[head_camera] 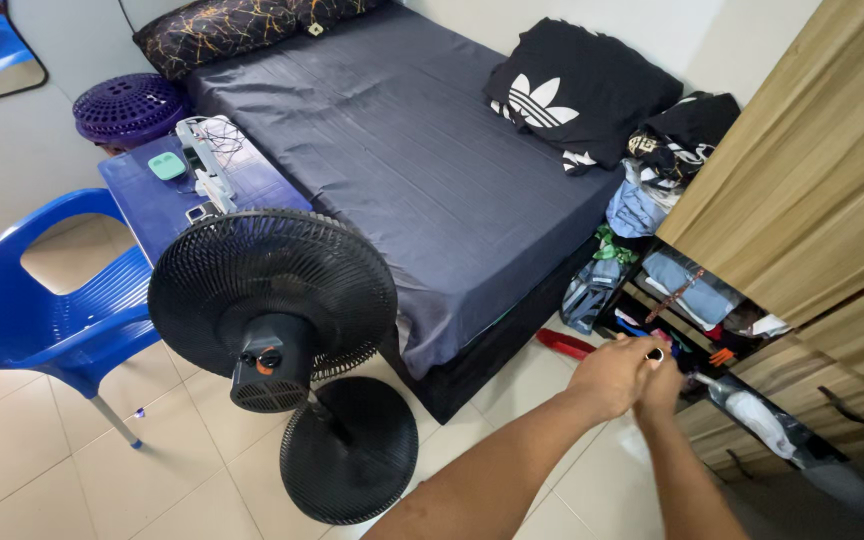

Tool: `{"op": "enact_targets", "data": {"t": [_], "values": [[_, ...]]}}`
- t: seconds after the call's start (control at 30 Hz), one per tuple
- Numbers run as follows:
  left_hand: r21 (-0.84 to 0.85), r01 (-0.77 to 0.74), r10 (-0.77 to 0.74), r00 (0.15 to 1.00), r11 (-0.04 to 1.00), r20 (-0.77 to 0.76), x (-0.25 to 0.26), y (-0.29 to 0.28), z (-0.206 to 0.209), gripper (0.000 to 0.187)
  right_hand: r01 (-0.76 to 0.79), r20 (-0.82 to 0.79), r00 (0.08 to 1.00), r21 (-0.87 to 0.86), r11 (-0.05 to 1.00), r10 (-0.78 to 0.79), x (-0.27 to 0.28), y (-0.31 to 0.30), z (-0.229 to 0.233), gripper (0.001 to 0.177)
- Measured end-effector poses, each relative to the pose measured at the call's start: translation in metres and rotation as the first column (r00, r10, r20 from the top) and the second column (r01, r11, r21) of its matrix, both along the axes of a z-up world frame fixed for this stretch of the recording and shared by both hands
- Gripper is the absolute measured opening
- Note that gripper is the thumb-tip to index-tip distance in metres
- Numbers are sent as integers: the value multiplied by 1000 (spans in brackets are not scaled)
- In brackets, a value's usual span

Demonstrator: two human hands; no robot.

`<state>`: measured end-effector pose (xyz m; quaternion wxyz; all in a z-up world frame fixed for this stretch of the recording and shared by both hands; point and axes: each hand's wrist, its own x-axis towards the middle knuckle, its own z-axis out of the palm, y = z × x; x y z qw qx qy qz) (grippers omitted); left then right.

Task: The person wipes the surface of a mirror with a cloth, then wipes the handle of a door, and subsequently organizes several pairs of shoes on a rack by hand.

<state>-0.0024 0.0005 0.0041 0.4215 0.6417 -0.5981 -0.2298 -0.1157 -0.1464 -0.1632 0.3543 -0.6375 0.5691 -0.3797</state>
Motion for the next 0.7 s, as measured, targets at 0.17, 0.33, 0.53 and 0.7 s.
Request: {"op": "enact_targets", "data": {"t": [0.17,0.33,0.53,0.7], "values": [[35,-34,31,996,999,80,-16,4,7,31,-217,-84,975,-158,963,206,-22,-16,2,35],[12,-33,32,997,999,74,-26,7,10,29,-70,-199,977,18,997,72,-31,-9,21,29],[12,44,-45,999,999,24,-35,10,13,31,7,-317,948,-13,1000,-10,-41,19,58,31],[-18,104,-104,995,994,9,-47,3,11,32,54,-303,952,27,998,-43,-57,22,74,30]]}}
